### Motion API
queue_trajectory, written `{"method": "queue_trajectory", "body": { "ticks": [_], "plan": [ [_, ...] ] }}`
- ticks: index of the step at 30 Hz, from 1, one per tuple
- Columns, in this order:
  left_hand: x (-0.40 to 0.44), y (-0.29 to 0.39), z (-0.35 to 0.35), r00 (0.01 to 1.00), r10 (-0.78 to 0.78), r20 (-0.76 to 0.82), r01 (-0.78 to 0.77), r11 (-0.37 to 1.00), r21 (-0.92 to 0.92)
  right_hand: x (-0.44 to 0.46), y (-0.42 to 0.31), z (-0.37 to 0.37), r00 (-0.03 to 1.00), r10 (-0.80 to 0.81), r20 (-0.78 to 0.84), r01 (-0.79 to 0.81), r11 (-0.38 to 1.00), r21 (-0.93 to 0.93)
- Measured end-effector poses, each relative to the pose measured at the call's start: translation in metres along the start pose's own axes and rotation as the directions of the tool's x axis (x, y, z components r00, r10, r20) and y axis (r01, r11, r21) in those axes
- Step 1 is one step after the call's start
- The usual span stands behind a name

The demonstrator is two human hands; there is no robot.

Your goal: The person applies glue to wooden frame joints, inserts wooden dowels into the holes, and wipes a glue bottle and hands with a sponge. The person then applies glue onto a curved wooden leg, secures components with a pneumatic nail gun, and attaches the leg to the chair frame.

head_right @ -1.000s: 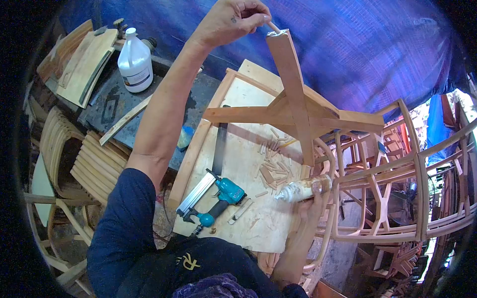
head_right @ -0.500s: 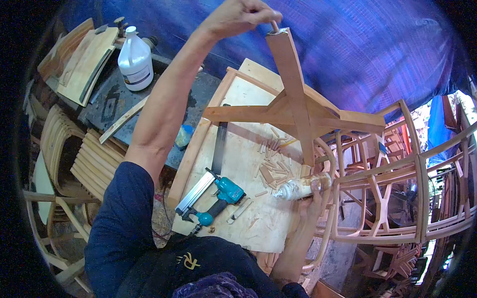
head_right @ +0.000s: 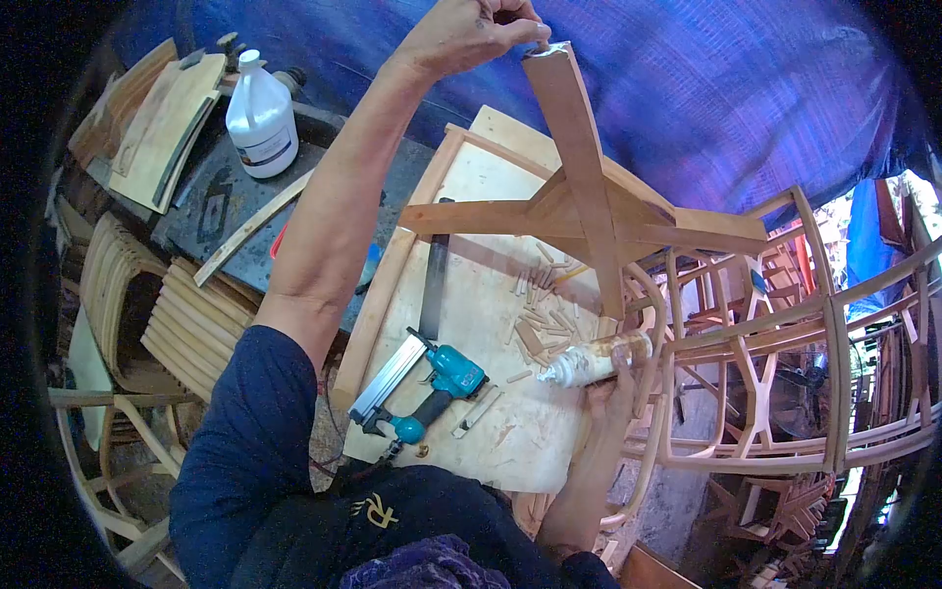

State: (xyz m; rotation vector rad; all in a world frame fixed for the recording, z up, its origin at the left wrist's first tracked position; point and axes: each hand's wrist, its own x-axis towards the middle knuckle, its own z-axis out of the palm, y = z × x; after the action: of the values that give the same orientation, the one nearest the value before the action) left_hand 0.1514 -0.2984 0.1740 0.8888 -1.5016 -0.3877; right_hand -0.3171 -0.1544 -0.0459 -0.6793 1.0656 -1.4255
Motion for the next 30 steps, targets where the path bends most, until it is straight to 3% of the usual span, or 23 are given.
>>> {"method": "queue_trajectory", "body": {
  "ticks": [7,9,12,15,17,18,19,21,22,24,25,28,30],
  "plan": [
    [0.005,0.002,0.0,0.999,-0.039,-0.013,0.04,0.995,0.093,-0.017,-0.006,0.024,0.999,-0.039,-0.003,0.039,0.998,-0.054],
    [0.005,0.003,0.002,0.995,-0.085,-0.042,0.09,0.988,0.128,-0.014,-0.005,0.015,0.997,-0.069,0.034,0.07,0.997,-0.044],
    [0.002,0.004,0.009,0.985,-0.14,-0.098,0.153,0.978,0.139,0.007,-0.003,-0.025,0.999,-0.002,-0.05,-0.002,0.997,-0.071],
    [-0.007,0.012,-0.002,0.961,-0.128,-0.245,0.188,0.952,0.243,0.0,-0.015,-0.014,0.998,-0.059,-0.025,0.058,0.997,-0.045],
    [-0.021,0.019,-0.001,0.867,-0.046,-0.496,0.039,0.999,-0.024,0.0,-0.016,-0.016,0.994,-0.111,-0.013,0.111,0.994,-0.013],
    [-0.035,0.04,0.001,0.816,0.007,-0.578,0.04,0.997,0.069,0.005,-0.019,-0.021,0.991,-0.13,-0.007,0.13,0.992,-0.004],
    [-0.052,0.045,0.007,0.827,0.093,-0.555,-0.065,0.995,0.071,0.008,-0.022,-0.031,0.989,-0.15,-0.013,0.15,0.989,0.004],
    [-0.098,0.032,0.031,0.902,0.138,-0.409,-0.079,0.984,0.158,0.033,-0.02,-0.065,0.991,-0.13,-0.016,0.13,0.991,-0.004],
    [-0.125,0.043,0.056,0.953,0.125,-0.277,-0.055,0.967,0.249,0.04,-0.021,-0.069,0.989,-0.145,-0.031,0.145,0.989,0.007],
    [-0.17,0.046,0.113,0.999,-0.038,-0.002,0.038,0.993,0.107,0.049,-0.024,-0.062,0.992,-0.083,-0.093,0.098,0.982,0.16],
    [-0.195,0.043,0.144,0.974,-0.18,0.14,0.178,0.984,0.029,0.044,-0.027,-0.048,0.99,-0.085,-0.109,0.102,0.981,0.165],
    [-0.238,0.03,0.217,0.866,-0.261,0.426,0.321,0.944,-0.076,0.036,-0.034,-0.027,0.994,-0.045,-0.105,0.062,0.983,0.173],
    [-0.254,0.029,0.249,0.843,-0.225,0.489,0.323,0.938,-0.126,0.047,-0.03,-0.035,0.997,0.009,-0.078,0.007,0.98,0.197]
  ]
}}
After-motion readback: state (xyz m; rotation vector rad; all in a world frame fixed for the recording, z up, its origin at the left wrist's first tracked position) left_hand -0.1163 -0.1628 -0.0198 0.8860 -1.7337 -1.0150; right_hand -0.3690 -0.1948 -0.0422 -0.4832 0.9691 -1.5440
